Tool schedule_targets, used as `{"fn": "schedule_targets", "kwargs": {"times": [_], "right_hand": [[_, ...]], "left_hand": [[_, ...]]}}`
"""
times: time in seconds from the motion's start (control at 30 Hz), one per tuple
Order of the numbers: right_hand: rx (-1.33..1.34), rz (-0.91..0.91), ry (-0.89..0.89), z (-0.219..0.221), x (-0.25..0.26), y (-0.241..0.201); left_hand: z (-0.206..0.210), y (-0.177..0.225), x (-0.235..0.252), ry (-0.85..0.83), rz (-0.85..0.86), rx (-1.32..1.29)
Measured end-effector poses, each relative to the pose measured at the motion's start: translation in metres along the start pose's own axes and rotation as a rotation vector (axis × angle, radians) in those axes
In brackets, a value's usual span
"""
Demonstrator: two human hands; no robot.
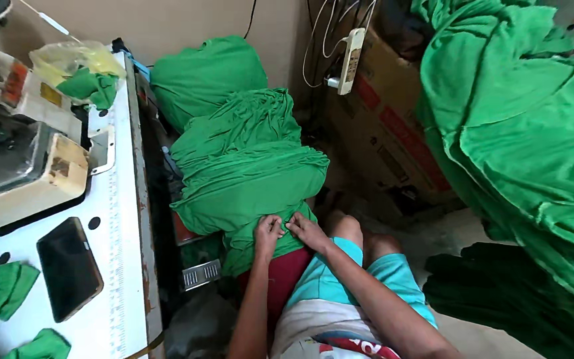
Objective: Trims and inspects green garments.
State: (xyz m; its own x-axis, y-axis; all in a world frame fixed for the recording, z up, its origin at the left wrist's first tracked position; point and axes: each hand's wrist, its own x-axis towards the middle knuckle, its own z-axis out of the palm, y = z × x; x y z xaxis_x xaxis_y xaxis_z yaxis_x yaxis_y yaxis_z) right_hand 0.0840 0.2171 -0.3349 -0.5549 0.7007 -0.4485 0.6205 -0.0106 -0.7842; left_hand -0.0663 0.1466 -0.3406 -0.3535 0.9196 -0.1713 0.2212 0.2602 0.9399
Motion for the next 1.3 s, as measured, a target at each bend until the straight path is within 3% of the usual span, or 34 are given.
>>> {"fn": "schedule_targets", "kwargs": {"times": [0.33, 0.47, 0.6, 0.73, 0.8, 1.03, 1.3], "right_hand": [[-0.168, -0.002, 0.014, 0.003, -0.004, -0.020], [0.108, -0.030, 0.094, 0.004, -0.002, -0.007], [0.355, 0.015, 0.148, -0.003, -0.010, -0.005], [0.288, 0.026, 0.139, -0.003, -0.011, -0.002], [0.201, -0.012, 0.126, -0.001, -0.010, 0.001], [-0.125, -0.060, 0.093, 0.000, -0.018, -0.010], [-0.355, -0.122, 0.069, 0.002, -0.029, -0.028]], "left_hand": [[-0.003, -0.003, -0.002, 0.031, 0.027, -0.102], [-0.009, -0.012, 0.000, 0.003, -0.014, -0.287], [-0.003, 0.011, -0.010, -0.030, -0.001, 0.280], [0.016, 0.041, -0.015, -0.093, -0.138, 0.614], [0.010, 0.041, -0.013, -0.108, -0.140, 0.575], [-0.023, 0.001, -0.010, -0.131, -0.134, 0.040], [-0.021, -0.005, -0.018, -0.080, -0.017, 0.057]]}}
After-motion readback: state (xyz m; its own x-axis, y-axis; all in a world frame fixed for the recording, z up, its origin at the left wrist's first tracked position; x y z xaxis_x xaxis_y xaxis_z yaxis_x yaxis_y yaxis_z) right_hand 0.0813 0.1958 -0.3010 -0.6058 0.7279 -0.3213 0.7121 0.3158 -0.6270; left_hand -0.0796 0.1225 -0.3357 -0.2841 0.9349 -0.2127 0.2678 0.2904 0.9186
